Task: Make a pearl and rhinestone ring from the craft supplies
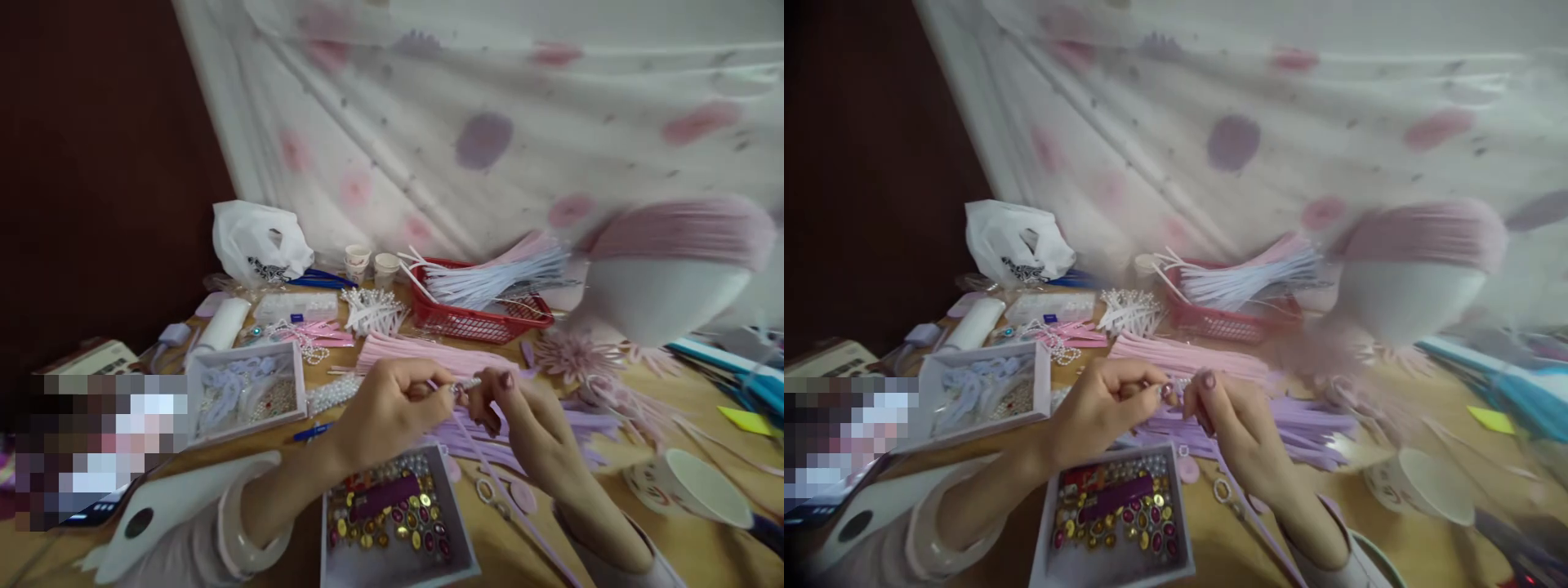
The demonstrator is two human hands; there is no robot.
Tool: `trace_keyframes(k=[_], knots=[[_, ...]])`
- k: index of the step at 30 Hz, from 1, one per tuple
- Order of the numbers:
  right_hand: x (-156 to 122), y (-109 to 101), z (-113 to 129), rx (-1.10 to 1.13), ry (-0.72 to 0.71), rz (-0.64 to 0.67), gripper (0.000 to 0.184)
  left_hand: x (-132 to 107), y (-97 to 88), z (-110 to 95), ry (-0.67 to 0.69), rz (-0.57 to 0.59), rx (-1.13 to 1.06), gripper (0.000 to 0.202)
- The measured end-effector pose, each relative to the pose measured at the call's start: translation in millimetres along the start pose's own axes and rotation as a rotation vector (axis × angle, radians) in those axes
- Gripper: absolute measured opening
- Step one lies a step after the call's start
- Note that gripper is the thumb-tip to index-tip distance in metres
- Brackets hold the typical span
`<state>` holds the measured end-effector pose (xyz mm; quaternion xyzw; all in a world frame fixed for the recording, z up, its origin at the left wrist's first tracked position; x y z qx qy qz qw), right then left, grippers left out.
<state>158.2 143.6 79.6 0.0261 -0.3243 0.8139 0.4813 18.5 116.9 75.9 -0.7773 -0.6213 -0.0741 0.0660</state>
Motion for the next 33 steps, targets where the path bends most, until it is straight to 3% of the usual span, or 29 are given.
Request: trace_keyframes(k=[2,5,8,11,15,25,33], knots=[[-1,5,-5,0.158,0.181,0.042,0.056,-8,-0.5,-5,0.152,-0.055,0.187,0.016],[-8,9,5,0.222,0.285,0.118,0.055,-31,9.8,-20,0.491,-0.103,0.565,0.018],[-17,9,20,0.178,0.278,0.171,0.052,-56,26.3,-35,0.795,-0.141,0.927,0.020],[-25,7,37,0.197,0.177,0.199,0.050,-70,36.6,-50,0.898,-0.196,1.149,0.022],[-34,2,52,0.223,0.093,0.213,0.048,-74,44.7,-65,0.855,-0.194,1.279,0.029],[-45,-9,76,0.194,-0.078,0.185,0.038,-71,47.8,-82,0.709,-0.022,1.169,0.027],[-59,-29,93,-0.014,-0.224,0.183,0.023,-67,56.7,-92,0.329,0.016,0.795,0.025]])
Point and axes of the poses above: each hand's wrist, its own x-axis towards the middle knuckle, its own y-axis out of the palm, z = x × y, the point moved 6 cm from there along x, towards the middle knuckle
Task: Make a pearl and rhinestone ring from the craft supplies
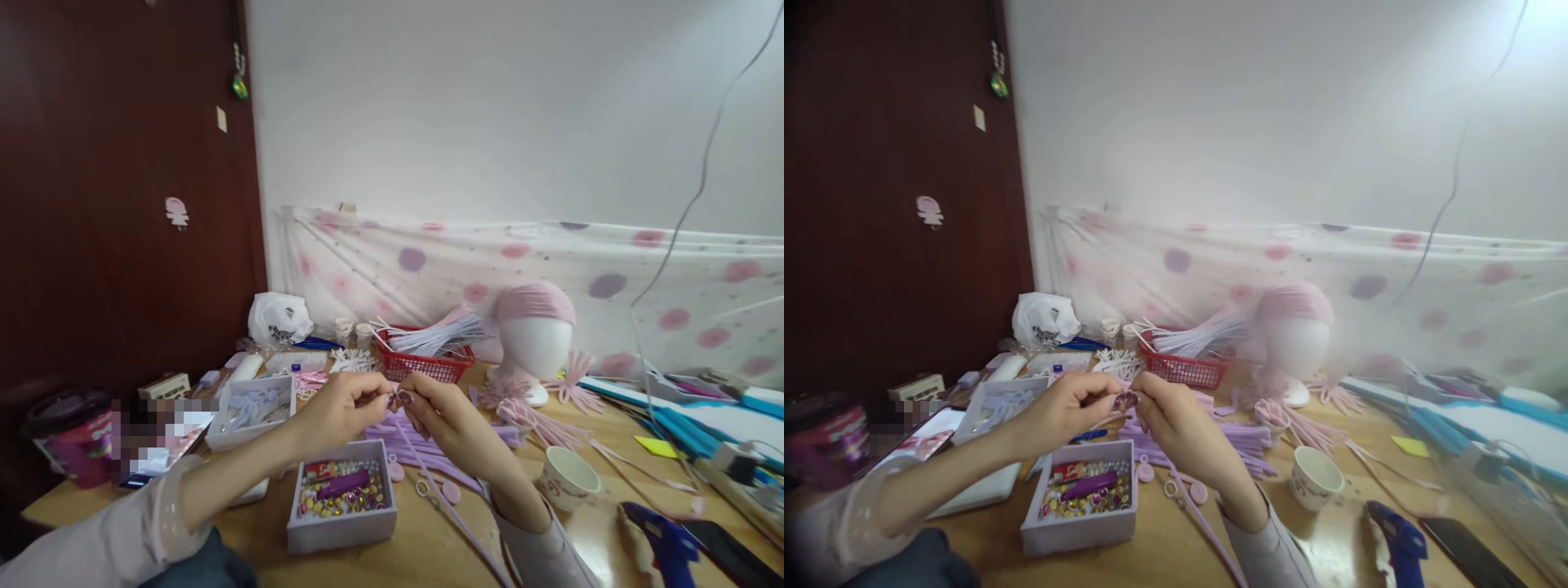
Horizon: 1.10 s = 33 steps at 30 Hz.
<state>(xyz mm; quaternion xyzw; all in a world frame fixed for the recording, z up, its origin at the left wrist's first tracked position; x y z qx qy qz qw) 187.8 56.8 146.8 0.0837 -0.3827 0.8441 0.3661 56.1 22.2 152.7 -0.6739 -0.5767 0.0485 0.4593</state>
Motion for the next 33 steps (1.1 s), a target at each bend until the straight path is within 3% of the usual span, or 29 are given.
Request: trace_keyframes(k=[5,14,17,22,25,29,33], knots=[[-5,-9,3,-0.058,-0.053,0.087,0.019,6,4.4,4,-0.162,0.093,-0.213,0.025],[-7,-22,0,-0.086,-0.098,0.116,0.015,14,14.5,-3,-0.287,0.133,-0.455,0.017],[-6,-25,-2,-0.125,-0.113,0.096,0.016,12,22.8,6,-0.364,0.183,-0.584,0.017],[-8,-29,5,-0.396,-0.287,-0.028,0.023,14,32.6,21,-0.458,0.248,-0.689,0.021],[-8,-33,7,-0.458,-0.304,-0.122,0.024,17,30.3,21,-0.445,0.244,-0.640,0.023],[0,-35,-10,-0.023,-0.067,-0.153,0.020,17,16.6,15,-0.330,0.154,-0.452,0.021],[9,-16,-28,0.210,0.084,-0.098,0.042,6,4.3,12,-0.106,0.061,-0.195,0.014]])
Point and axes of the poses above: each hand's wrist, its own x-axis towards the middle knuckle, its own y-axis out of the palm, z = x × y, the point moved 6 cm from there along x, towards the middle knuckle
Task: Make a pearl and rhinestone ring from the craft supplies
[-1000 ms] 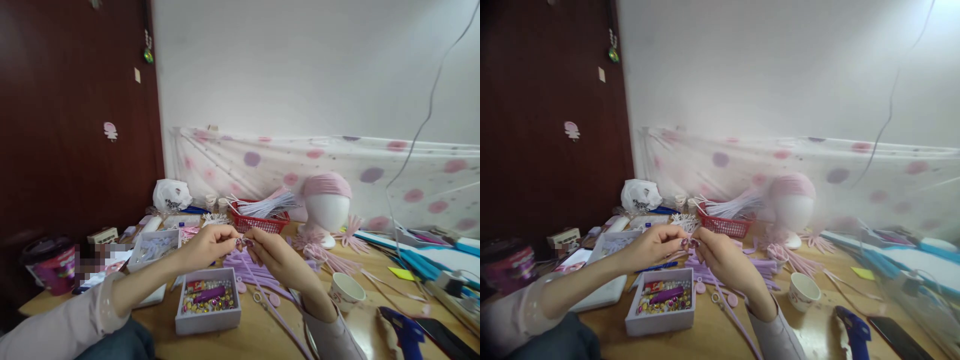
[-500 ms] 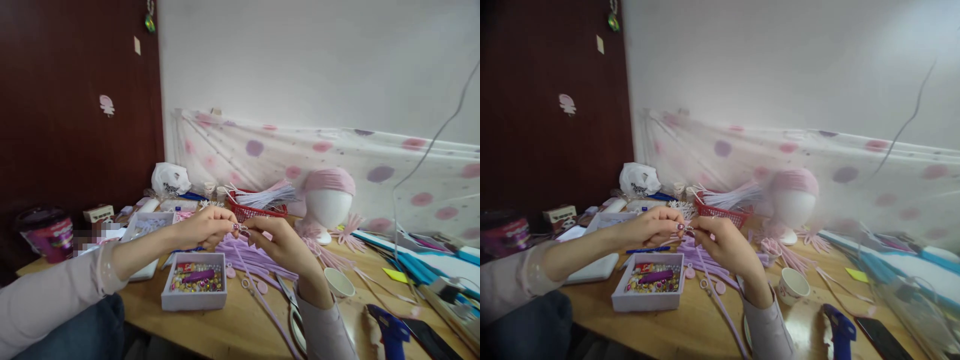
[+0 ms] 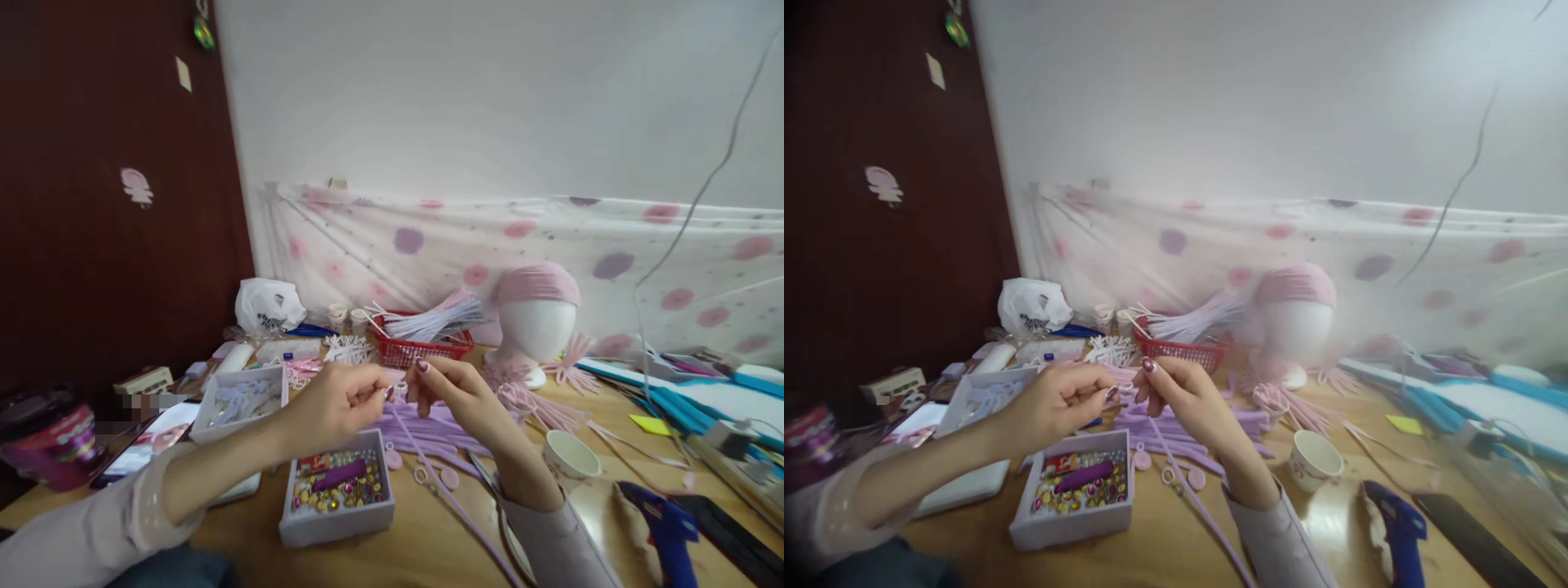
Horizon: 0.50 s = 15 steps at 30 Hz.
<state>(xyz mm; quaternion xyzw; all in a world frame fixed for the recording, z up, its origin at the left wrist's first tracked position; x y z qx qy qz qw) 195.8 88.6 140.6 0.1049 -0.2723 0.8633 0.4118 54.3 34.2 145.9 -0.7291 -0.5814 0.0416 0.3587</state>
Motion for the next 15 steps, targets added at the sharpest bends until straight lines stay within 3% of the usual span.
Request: trace_keyframes(k=[3,6,11,15], knots=[[1,17,-13,0.076,0.070,0.019,0.038,-13,-0.6,3,0.270,-0.024,0.321,0.021],[-1,32,-26,0.106,0.121,0.019,0.037,-24,4.3,18,0.422,-0.020,0.501,0.025],[-12,61,-54,0.059,0.132,0.034,0.035,-39,18.8,51,0.434,-0.010,0.492,0.027],[-25,78,-68,-0.068,0.024,-0.008,0.024,-51,34.2,74,0.340,0.000,0.388,0.025]])
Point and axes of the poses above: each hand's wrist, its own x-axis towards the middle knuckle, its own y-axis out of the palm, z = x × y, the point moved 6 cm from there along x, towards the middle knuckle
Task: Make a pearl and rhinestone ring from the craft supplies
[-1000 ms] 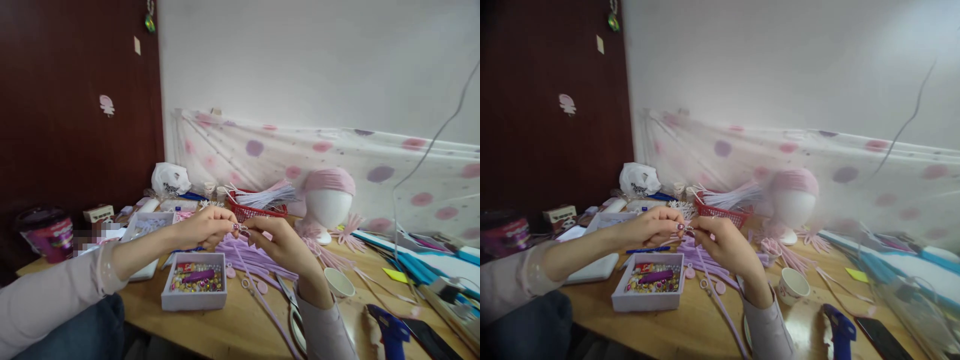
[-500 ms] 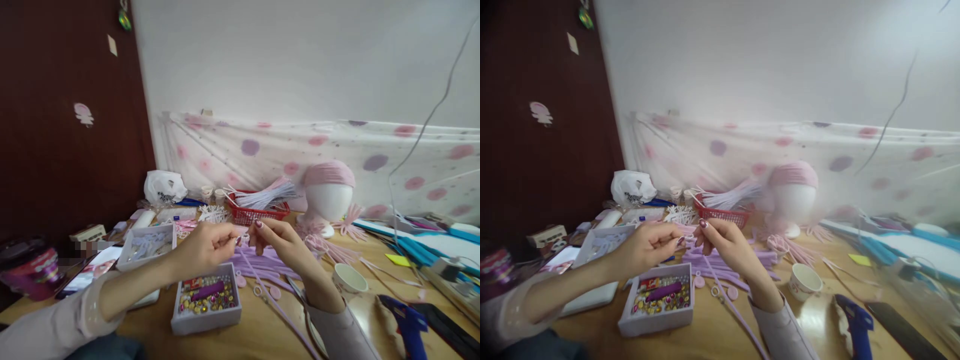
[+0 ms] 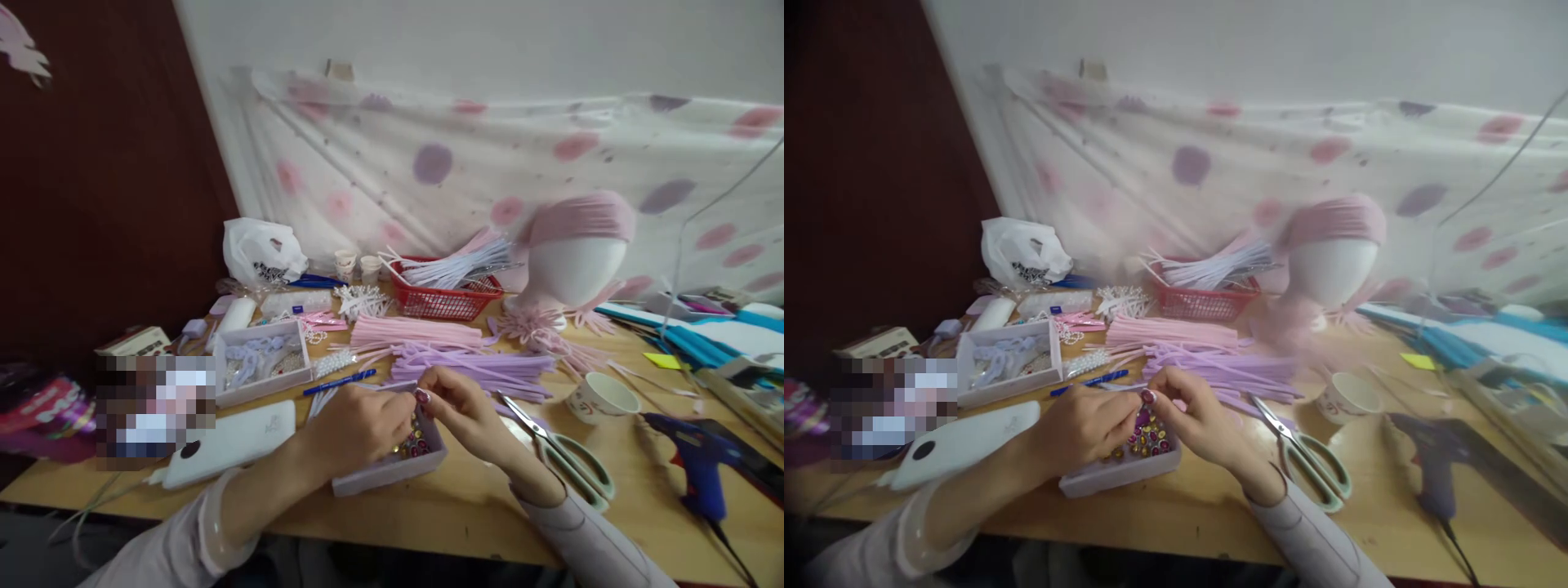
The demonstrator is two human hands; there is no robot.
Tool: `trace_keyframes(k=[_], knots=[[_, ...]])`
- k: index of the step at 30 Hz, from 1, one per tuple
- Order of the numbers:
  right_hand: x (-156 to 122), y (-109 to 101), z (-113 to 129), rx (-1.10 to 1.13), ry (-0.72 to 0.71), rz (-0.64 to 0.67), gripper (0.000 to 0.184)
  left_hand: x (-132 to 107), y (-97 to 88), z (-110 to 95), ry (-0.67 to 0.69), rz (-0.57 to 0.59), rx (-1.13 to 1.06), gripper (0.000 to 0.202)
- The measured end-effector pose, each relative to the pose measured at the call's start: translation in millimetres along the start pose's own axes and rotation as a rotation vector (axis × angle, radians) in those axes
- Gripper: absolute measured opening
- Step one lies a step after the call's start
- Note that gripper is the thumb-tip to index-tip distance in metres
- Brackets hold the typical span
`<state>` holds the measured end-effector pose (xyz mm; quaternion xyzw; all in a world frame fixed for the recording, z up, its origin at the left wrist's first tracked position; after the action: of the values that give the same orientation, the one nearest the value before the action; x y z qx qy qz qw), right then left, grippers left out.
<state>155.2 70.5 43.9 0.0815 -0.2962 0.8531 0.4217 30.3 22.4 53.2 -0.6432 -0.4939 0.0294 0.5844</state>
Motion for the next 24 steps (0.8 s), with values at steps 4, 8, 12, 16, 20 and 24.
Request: trace_keyframes(k=[4,8,12,16,20,24], knots=[[-10,3,-2,-0.139,-0.205,-0.072,0.012,-6,8.4,5,-0.168,-0.015,-0.182,0.021],[-21,-1,-2,-0.243,-0.420,-0.152,0.018,-3,8.8,2,-0.282,0.000,-0.351,0.026],[-27,-1,-7,-0.281,-0.460,-0.174,0.024,-6,9.1,-2,-0.304,-0.032,-0.361,0.029],[-23,8,-16,-0.241,-0.263,-0.112,0.024,-16,8.1,-7,-0.176,-0.137,-0.107,0.027],[-24,16,-16,-0.206,-0.148,-0.057,0.023,-22,11.4,-20,0.022,-0.152,0.160,0.030],[-25,23,-17,-0.114,-0.073,0.036,0.022,-26,12.6,-21,0.020,-0.165,0.111,0.029]])
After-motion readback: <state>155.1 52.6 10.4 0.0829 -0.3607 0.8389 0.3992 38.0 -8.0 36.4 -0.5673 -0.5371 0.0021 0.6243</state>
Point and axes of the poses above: each hand's wrist, its own x-axis towards the middle knuckle, its own y-axis out of the palm, z = x × y, the point moved 6 cm from there along x, towards the middle knuckle
